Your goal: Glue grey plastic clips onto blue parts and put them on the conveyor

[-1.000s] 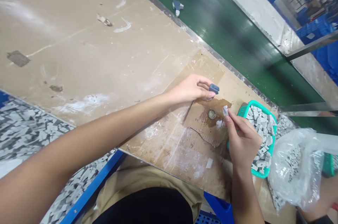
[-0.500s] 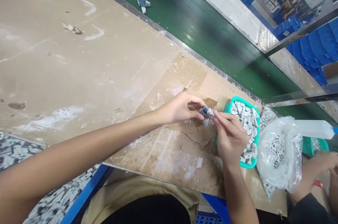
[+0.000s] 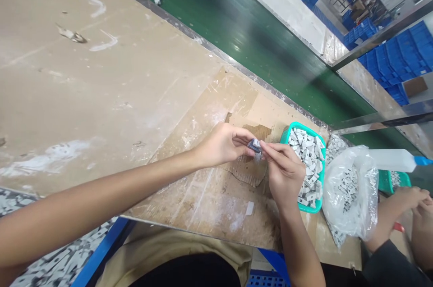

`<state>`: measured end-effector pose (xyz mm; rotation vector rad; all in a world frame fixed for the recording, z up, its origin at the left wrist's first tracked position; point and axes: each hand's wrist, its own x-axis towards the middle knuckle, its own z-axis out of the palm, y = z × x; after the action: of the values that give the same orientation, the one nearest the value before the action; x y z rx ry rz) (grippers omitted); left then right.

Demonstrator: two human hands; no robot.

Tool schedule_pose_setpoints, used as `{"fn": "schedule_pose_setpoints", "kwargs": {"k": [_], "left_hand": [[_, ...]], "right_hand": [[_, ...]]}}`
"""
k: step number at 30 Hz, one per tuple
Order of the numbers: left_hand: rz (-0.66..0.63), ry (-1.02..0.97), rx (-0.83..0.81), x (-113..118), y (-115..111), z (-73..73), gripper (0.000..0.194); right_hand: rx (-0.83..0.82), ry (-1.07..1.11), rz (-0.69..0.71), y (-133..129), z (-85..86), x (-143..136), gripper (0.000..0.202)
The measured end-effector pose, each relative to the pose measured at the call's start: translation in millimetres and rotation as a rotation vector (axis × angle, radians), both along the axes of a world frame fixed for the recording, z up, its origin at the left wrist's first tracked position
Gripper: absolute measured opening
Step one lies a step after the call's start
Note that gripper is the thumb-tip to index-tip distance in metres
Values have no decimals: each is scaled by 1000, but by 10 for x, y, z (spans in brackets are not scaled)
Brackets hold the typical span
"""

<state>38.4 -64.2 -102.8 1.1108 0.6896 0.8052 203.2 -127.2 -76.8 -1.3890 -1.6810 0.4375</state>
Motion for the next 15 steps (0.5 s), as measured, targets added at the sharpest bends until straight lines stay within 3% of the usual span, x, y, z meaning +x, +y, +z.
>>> {"fn": "schedule_pose_setpoints", "kwargs": {"k": [9,15], "left_hand": [[109,5,-59,44,-106,48,17],[108,29,-39,15,-124,107,15]], "right_hand": [[-45,102,-4,-13,31,3,42],[-23,109,23,-24,17,19,47]]}}
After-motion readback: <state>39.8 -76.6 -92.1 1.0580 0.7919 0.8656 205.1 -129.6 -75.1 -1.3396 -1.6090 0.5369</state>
